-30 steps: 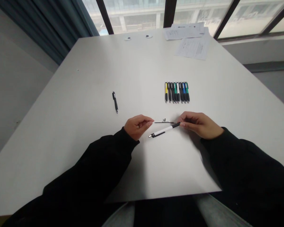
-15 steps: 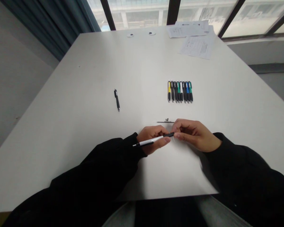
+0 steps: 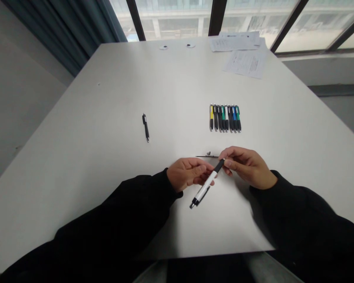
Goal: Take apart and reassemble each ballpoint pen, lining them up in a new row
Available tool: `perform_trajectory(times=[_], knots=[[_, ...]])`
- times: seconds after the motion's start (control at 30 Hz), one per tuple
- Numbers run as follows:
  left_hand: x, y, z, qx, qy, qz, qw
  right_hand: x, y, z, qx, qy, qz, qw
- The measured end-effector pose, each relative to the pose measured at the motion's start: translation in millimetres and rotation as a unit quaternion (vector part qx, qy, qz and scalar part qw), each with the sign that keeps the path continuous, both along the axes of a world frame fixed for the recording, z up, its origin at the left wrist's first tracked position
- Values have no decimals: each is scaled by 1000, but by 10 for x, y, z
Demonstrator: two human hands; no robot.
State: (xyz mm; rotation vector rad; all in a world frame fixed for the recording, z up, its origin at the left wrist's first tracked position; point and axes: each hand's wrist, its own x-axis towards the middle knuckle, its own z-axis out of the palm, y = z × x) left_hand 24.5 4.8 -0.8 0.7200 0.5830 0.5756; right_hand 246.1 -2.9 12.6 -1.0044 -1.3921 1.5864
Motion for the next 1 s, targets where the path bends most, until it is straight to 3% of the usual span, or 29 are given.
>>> perform_trajectory(times=[0.17,0.27,0.37,0.43,0.57,0.7,0.8,0.93,1.0], knots=[[2,-17,-13,-44,27,-72,996,14,-6,42,11,-54,26,998],[9,-29,-37,-45,21,-85,995,54,27,62,108,-144,16,984],[8,-28,-47,-44,14,-69,997,129,122,34,254,-308,-19,917],[3,-19,-45,-48,13,-68,996,153,180,5,310,-370,3,876],[-13,6,-33,-65,12,-81,995,91,212,-24,357,-411,47,837],[-34,16,-43,-71,4,-90,993,6,177,-28,366,-459,50,808],[-53,11,-61,-67,2,-87,994,28,149,-26,337,-438,26,833],[-73,3,-77,-59,6,-98,993,139,132,-3,187,-274,-45,942],[-77,2,-77,-55,5,-106,993,185,133,9,118,-161,-86,976]])
